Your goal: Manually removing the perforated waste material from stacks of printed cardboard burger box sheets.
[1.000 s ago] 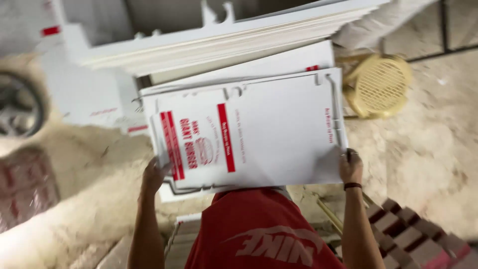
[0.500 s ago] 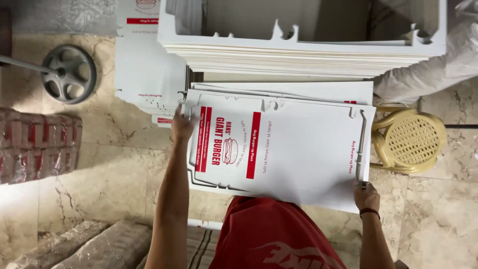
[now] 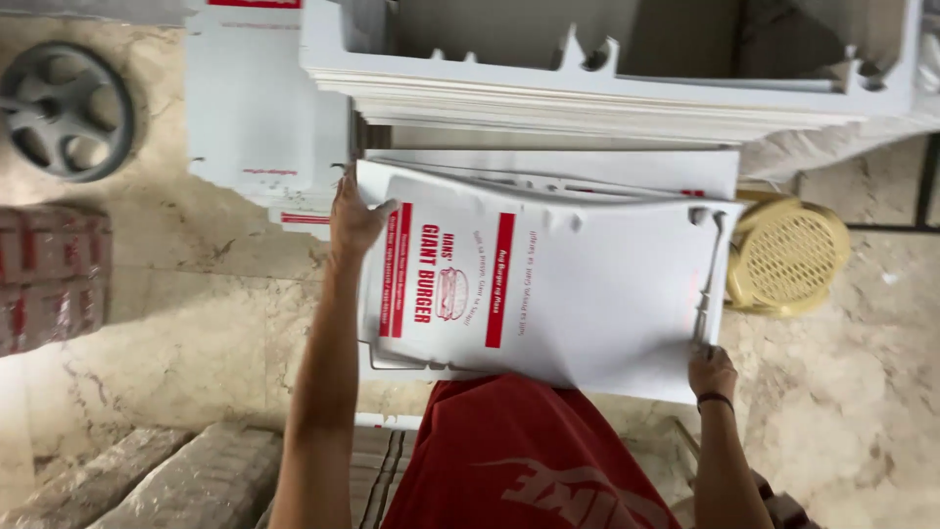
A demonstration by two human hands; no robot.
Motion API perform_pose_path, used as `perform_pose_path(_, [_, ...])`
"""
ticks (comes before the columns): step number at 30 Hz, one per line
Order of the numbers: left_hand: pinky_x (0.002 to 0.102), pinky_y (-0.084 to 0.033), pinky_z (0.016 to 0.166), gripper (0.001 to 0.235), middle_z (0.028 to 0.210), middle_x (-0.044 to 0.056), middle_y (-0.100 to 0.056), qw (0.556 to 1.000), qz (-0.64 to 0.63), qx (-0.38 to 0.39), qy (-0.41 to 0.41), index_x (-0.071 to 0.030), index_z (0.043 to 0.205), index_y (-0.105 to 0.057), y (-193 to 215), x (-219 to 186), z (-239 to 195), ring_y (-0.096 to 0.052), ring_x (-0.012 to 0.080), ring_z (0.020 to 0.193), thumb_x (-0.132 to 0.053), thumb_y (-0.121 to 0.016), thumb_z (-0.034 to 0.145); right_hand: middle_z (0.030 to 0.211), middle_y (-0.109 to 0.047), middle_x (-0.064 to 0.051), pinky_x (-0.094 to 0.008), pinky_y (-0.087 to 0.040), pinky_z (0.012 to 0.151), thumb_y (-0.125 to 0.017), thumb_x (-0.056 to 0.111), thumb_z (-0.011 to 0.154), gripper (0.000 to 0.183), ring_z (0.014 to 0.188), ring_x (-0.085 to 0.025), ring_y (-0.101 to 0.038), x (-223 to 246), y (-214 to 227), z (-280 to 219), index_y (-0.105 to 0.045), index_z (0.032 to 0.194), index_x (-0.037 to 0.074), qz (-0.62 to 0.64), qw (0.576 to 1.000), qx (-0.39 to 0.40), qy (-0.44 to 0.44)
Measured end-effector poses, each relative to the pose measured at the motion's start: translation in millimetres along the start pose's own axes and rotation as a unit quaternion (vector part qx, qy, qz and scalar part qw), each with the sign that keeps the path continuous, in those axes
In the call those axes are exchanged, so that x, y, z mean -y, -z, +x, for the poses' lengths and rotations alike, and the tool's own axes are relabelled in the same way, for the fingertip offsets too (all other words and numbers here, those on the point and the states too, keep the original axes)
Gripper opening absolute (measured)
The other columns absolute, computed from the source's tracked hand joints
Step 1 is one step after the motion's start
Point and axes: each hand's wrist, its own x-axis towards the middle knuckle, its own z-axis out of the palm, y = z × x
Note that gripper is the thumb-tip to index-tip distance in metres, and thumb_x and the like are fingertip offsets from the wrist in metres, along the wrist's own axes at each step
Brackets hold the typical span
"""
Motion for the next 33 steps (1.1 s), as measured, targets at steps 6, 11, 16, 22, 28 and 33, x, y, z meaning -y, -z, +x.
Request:
perform_pose_path(6, [0.057, -0.049, 0.105, 0.099, 0.148, 0.009, -0.052, 0.983, 0.074, 0.149, 0.082, -0.021, 0.161, -0.030, -29, 32, 46, -0.059, 0.0422, 0.126, -0.039, -0.080, 0.077, 0.122, -0.071, -0.029, -0.057, -0.047, 0.107, -0.041, 0.046, 0.101, 0.056, 0.120, -0.048, -0.062, 13, 4, -5, -0.067, 0.121, 0.000, 0.024, 0.999, 0.020, -0.034])
perform_pose_path(11, [0.057, -0.056, 0.092, 0.057, 0.134, 0.011, -0.048, 0.953, 0.252, 0.165, -0.033, -0.027, 0.139, -0.066, -47, 39, 64, -0.066, 0.0439, 0.109, -0.033, -0.074, 0.083, 0.117, -0.074, -0.020, -0.054, -0.053, 0.100, -0.040, 0.055, 0.097, 0.058, 0.115, -0.041, -0.068, 45, 29, -41, -0.068, 0.119, 0.009, 0.006, 0.997, 0.015, -0.073])
perform_pose_path(16, [0.052, -0.060, 0.079, 0.038, 0.118, 0.011, -0.055, 0.930, 0.331, 0.126, -0.100, -0.017, 0.114, -0.080, -58, 60, 80, -0.071, 0.0407, 0.095, -0.039, -0.078, 0.083, 0.115, -0.073, -0.017, -0.058, -0.057, 0.091, -0.044, 0.038, 0.100, 0.040, 0.105, -0.043, -0.071, 60, 28, -58, -0.066, 0.121, 0.012, -0.001, 0.997, -0.063, -0.040])
perform_pose_path(22, [0.039, -0.060, 0.070, 0.020, 0.096, 0.003, -0.070, 0.923, 0.284, 0.052, -0.253, -0.016, 0.105, -0.082, -36, 61, 68, -0.071, 0.0246, 0.088, -0.021, -0.076, 0.086, 0.107, -0.071, -0.016, -0.057, -0.057, 0.074, -0.046, 0.030, 0.103, 0.030, 0.091, -0.042, -0.071, 63, 31, -75, -0.064, 0.121, 0.013, 0.016, 0.991, -0.131, 0.023])
perform_pose_path(28, [0.036, -0.063, 0.071, 0.035, 0.107, 0.004, -0.056, 0.929, 0.153, 0.041, -0.335, -0.010, 0.126, -0.079, 27, 30, 31, -0.061, 0.0189, 0.094, -0.018, -0.084, 0.093, 0.114, -0.071, -0.019, -0.056, -0.057, 0.071, -0.046, 0.021, 0.103, 0.029, 0.091, -0.042, -0.070, 66, 38, -74, -0.062, 0.127, 0.014, 0.032, 0.993, -0.101, 0.051])
perform_pose_path(33, [0.036, -0.066, 0.075, 0.026, 0.119, 0.000, -0.052, 0.925, 0.232, 0.058, -0.294, -0.014, 0.113, -0.080, 35, 11, 26, -0.062, 0.0181, 0.103, -0.026, -0.086, 0.091, 0.129, -0.067, -0.024, -0.060, -0.051, 0.095, -0.040, 0.041, 0.107, 0.047, 0.119, -0.045, -0.063, 106, 80, -63, -0.054, 0.138, 0.009, 0.016, 0.999, 0.022, -0.038])
